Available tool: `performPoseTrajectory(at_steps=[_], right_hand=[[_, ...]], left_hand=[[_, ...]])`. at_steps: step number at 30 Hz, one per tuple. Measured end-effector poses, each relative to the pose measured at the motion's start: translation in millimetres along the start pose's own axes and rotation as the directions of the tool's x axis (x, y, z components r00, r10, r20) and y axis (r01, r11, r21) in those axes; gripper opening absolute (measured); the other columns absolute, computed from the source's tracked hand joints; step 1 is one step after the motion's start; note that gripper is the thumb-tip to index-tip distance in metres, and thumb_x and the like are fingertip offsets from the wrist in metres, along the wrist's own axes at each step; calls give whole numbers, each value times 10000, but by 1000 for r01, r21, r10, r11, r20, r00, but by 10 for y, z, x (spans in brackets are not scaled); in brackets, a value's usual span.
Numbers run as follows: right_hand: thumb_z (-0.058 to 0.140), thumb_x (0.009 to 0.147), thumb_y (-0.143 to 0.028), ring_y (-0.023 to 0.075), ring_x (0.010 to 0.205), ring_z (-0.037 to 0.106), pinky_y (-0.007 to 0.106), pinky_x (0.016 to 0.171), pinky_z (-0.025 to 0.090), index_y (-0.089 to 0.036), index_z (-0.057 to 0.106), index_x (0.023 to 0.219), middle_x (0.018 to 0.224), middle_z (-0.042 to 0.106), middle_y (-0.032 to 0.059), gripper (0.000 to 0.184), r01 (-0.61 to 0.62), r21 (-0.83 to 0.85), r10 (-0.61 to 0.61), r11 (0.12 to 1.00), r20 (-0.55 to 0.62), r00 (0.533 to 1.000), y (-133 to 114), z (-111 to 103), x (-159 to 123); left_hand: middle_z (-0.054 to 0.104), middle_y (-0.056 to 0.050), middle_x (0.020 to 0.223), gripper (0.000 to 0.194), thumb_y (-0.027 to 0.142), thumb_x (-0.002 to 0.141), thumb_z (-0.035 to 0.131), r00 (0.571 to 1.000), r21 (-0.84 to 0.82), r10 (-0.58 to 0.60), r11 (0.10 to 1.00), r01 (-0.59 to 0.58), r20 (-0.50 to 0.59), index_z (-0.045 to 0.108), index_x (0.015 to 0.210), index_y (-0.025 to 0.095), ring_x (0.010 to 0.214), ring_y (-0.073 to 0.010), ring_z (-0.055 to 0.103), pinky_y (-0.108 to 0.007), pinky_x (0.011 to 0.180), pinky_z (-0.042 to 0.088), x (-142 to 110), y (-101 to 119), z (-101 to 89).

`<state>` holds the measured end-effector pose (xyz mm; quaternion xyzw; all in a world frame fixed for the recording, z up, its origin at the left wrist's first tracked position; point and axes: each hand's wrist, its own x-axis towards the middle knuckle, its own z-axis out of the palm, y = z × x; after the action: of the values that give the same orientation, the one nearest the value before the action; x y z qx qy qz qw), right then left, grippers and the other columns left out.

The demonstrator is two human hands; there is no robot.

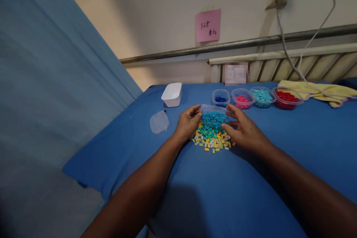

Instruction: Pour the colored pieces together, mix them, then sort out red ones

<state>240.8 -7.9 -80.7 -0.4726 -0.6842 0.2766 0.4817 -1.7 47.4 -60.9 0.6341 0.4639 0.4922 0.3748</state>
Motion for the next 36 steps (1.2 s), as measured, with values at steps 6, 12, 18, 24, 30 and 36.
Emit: performPoseTrajectory(at_steps=[6, 12, 18, 24, 30, 36], right_hand=[[736, 959, -442, 333, 1060, 815, 527, 928, 698, -279, 762, 1281, 1151, 844, 92, 362, -155, 229, 171, 961, -52, 984, 10, 29, -8], [675, 994, -424, 288, 939, 818, 465, 875, 686, -247, 804, 1253, 1077, 856, 65, 339, -52, 34, 55, 998, -82, 995, -244, -38, -23], [670, 1002, -413, 312, 1053, 811, 492, 970, 661, -267, 809, 1291, 1190, 849, 52, 352, 19, -101, -26, 995, -69, 997, -255, -46, -68], [639, 1021, -408, 318, 1111, 798, 525, 1038, 637, -279, 792, 1352, 1273, 826, 55, 386, 96, -140, -99, 986, -16, 995, -320, -81, -90], [678, 1015, -462, 308, 1073, 801, 493, 988, 655, -275, 810, 1276, 1209, 839, 60, 348, 97, -62, -98, 993, -22, 995, -413, -52, -124], [706, 992, -497, 296, 1042, 802, 475, 971, 651, -229, 735, 1356, 1182, 833, 98, 452, -12, 38, 15, 999, -86, 996, -190, -207, -186]], left_hand=[[803, -91, 1131, 324, 146, 916, 690, 1000, -82, -9, 997, 7, -28, 766, 1231, 162, 1042, -211, 752, -347, 973, 578, 12, -56, -16], [788, -56, 1036, 203, 145, 881, 697, 998, -144, 33, 989, -40, -53, 750, 1075, 168, 945, -177, 728, -313, 916, 558, 28, -54, 1], [758, -29, 961, 132, 218, 886, 719, 998, -146, 32, 989, -39, -53, 726, 1011, 177, 885, -158, 706, -283, 856, 541, -1, -38, -24], [758, -42, 999, 182, 226, 884, 706, 996, -104, 48, 993, -55, -70, 725, 1059, 179, 911, -158, 702, -280, 861, 538, -51, 76, -72], [758, -57, 1032, 198, 267, 895, 722, 981, -144, 110, 981, -133, -158, 697, 1071, 183, 942, -164, 716, -302, 916, 562, -108, 315, -101], [772, -69, 1054, 324, 353, 976, 636, 918, 60, 156, 988, -144, -365, 748, 1241, 203, 853, -167, 712, -283, 762, 581, -14, 532, -912]])
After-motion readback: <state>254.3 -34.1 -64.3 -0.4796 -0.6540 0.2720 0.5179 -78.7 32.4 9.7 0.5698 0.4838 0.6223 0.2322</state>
